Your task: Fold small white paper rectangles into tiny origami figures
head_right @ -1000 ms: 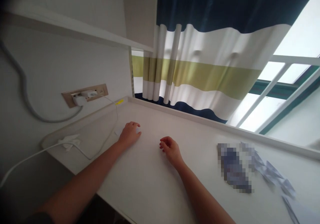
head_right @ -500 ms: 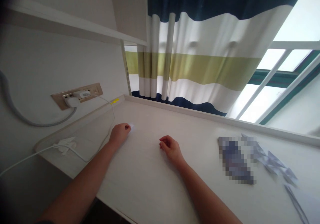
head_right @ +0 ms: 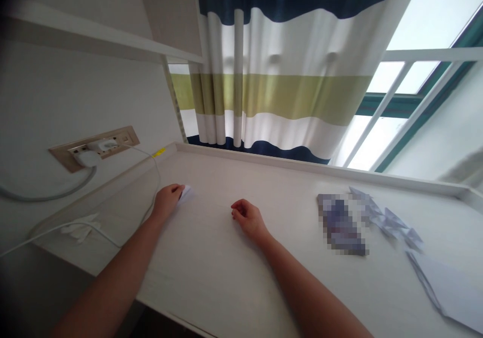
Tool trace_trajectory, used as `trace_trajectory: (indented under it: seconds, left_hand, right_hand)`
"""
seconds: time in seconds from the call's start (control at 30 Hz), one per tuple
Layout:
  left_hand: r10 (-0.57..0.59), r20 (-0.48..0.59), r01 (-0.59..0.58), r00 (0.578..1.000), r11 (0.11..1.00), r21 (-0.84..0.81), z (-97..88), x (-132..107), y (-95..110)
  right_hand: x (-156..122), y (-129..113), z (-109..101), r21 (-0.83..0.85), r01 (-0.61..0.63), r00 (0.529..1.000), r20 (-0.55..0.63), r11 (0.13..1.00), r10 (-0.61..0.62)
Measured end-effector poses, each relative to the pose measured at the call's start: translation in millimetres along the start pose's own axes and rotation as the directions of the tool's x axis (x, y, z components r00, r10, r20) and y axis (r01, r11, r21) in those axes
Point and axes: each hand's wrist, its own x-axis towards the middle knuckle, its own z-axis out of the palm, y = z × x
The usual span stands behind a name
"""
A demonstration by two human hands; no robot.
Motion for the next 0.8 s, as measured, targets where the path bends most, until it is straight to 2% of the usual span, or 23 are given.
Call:
trace_trajectory:
  seconds: [0.3, 0.4, 0.53, 0.63, 0.73, 0.8]
  left_hand:
    - [-0.016, -0.06, 0.016, 0.998, 1.0, 0.004, 1.7, -1, -1]
    - [0.027, -0.174, -0.014, 0.984, 0.997, 0.079, -2.7, -3, 2]
    - [0.134, -0.374, -0.106, 0.918, 0.99, 0.096, -14.4, -7, 13]
    - [0.155, -0.442, -0.193, 0.884, 0.98, -0.041, -23.3, -12, 31]
    - [0.128, -0.409, -0.264, 0.903, 0.918, -0.296, -25.7, -18, 61]
    - [0.125, -0.333, -0.275, 0.935, 0.849, -0.451, -22.2, -24, 85]
  right_hand:
    - [0, 1, 0, -0.027, 0.012, 1.0, -0.004, 1.0, -0.012]
    - [0, 1, 0, -0.023, 0.022, 1.0, -0.01, 0.999, -0.022]
    - [1, 2, 1, -0.007, 0.027, 0.999, -0.039, 1.0, -0.027]
    - [2, -5, 1, -0.003, 0.034, 0.996, -0.084, 0.999, -0.034]
    - [3, -21, -3, 0.04, 0.063, 0.99, -0.129, 0.997, -0.058]
    - [3, -34, -8, 0.084, 0.091, 0.989, -0.123, 0.992, -0.081]
